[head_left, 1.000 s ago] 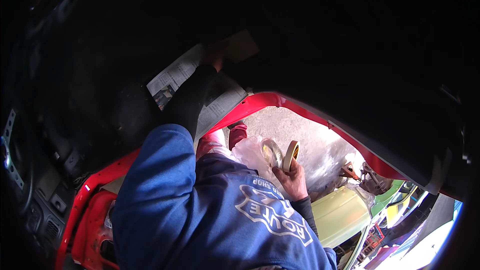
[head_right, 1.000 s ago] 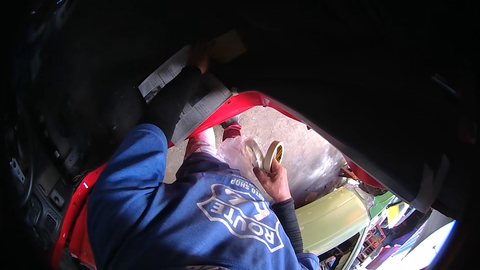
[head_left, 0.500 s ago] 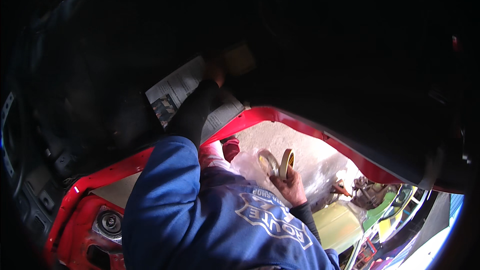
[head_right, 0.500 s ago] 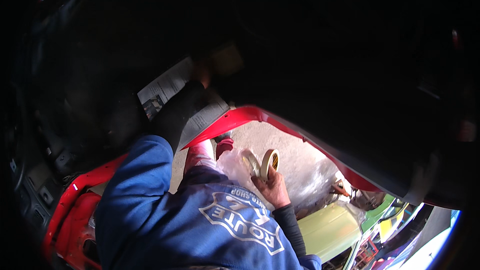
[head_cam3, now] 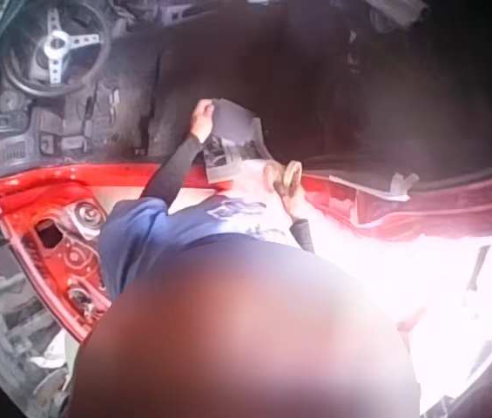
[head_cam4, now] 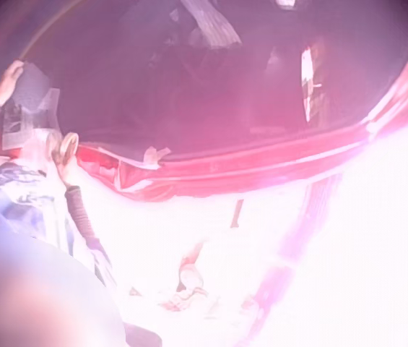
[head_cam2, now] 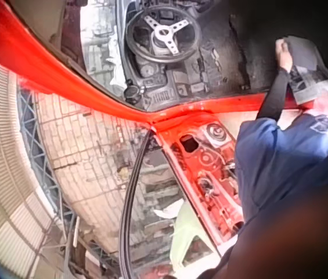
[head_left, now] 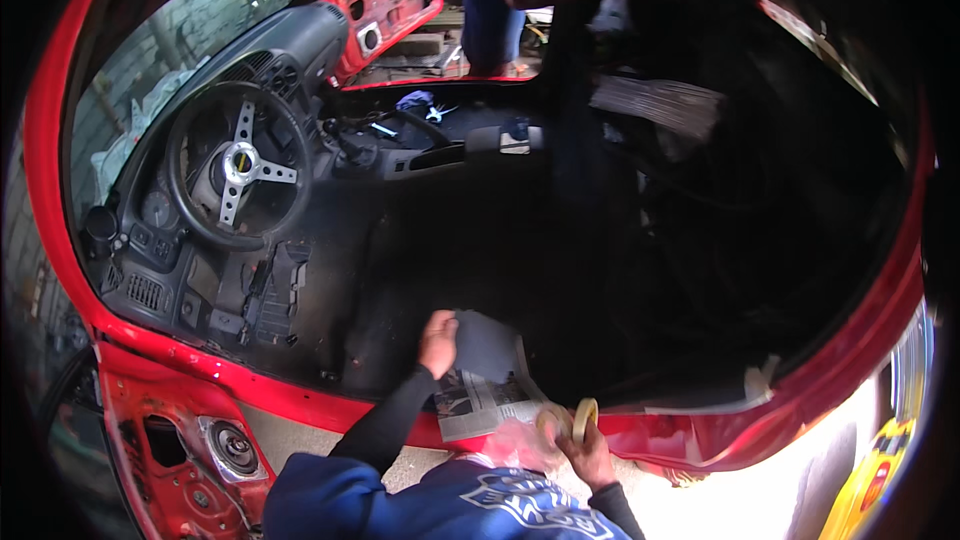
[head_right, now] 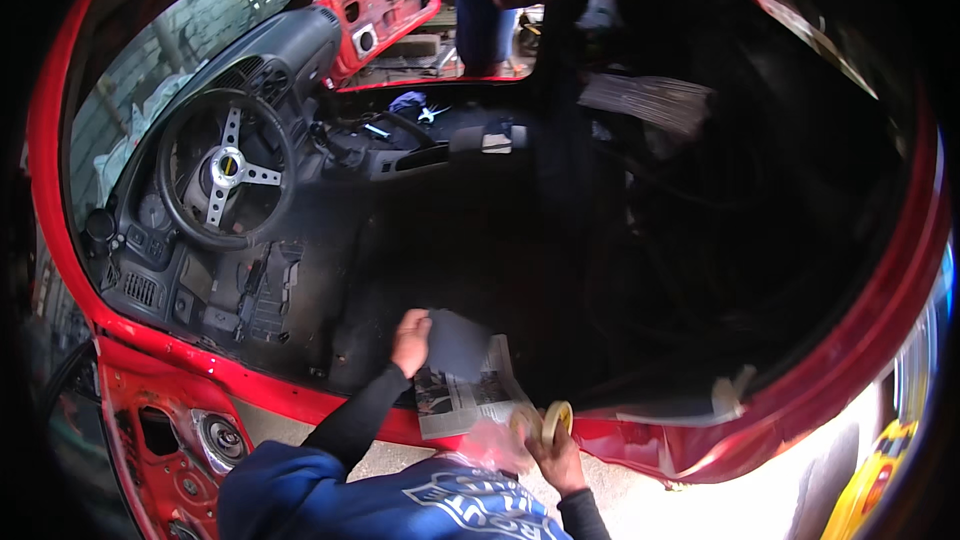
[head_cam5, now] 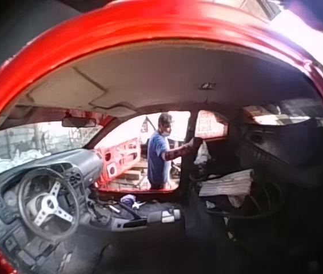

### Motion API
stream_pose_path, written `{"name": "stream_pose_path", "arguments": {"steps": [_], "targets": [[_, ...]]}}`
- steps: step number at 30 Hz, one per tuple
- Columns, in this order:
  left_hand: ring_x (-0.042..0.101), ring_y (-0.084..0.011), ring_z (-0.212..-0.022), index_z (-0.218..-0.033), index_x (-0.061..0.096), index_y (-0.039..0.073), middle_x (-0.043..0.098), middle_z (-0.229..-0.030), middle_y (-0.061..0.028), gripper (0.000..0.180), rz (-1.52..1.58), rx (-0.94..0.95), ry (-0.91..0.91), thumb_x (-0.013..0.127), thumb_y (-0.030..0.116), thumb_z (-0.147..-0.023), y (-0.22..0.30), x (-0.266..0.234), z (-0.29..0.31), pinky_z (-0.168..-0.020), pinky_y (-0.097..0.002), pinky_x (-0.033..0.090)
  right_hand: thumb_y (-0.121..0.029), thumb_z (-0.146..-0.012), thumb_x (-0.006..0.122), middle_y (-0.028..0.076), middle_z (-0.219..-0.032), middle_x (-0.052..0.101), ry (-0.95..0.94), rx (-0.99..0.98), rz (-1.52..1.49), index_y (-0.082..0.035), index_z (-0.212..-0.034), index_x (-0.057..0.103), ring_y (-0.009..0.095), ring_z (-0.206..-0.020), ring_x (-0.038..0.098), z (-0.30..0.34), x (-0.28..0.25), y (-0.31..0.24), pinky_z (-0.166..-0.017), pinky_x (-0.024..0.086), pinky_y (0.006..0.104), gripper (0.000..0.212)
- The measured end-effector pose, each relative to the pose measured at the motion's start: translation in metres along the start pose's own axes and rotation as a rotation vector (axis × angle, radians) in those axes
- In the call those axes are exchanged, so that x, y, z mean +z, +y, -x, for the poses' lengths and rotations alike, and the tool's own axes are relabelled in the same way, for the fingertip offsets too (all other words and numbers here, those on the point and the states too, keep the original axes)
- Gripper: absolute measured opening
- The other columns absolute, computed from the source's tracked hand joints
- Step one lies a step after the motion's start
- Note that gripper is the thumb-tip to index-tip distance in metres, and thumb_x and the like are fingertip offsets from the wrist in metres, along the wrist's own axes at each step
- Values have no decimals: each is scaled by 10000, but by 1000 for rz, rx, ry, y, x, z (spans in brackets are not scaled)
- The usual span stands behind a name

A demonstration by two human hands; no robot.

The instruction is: The person retrieves a roll of masking tape and a sheet of newspaper from the trunk of a red car. They then apply the newspaper to the interior door panel and the exterior door surface, securing it with tape to mask off areas during bodywork.

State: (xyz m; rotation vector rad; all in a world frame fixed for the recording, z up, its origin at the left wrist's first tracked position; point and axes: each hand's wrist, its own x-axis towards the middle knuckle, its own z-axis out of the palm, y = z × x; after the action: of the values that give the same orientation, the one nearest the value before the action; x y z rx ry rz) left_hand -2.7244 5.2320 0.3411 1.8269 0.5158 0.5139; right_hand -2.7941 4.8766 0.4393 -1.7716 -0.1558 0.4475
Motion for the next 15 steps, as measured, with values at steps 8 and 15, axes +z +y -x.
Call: {"name": "stream_pose_path", "arguments": {"steps": [8, 15], "targets": [[520, -83, -512, -1074, 647, 50, 582, -713, -20, 325, 735, -552, -413, 461, 316, -1059, 46, -76, 109, -458, -239, 386, -169, -903, 723, 104, -1050, 700, -33, 61, -173, 30, -1307, 560, 158, -941, 653, 27, -5, -19, -859, 527, 309, 479], [591, -100, -1109, -1233, 643, 22, 682, -1170, -23, 304, 394, -321, -894, 609, 215, -1000, 61, -69, 138, -1025, -272, 435, -143, -928, 705, 82, -1171, 671, -58, -29, -624, 16, -1324, 545, 177, -1078, 626, 43, 2, -29, -976, 481, 336, 456]]}}
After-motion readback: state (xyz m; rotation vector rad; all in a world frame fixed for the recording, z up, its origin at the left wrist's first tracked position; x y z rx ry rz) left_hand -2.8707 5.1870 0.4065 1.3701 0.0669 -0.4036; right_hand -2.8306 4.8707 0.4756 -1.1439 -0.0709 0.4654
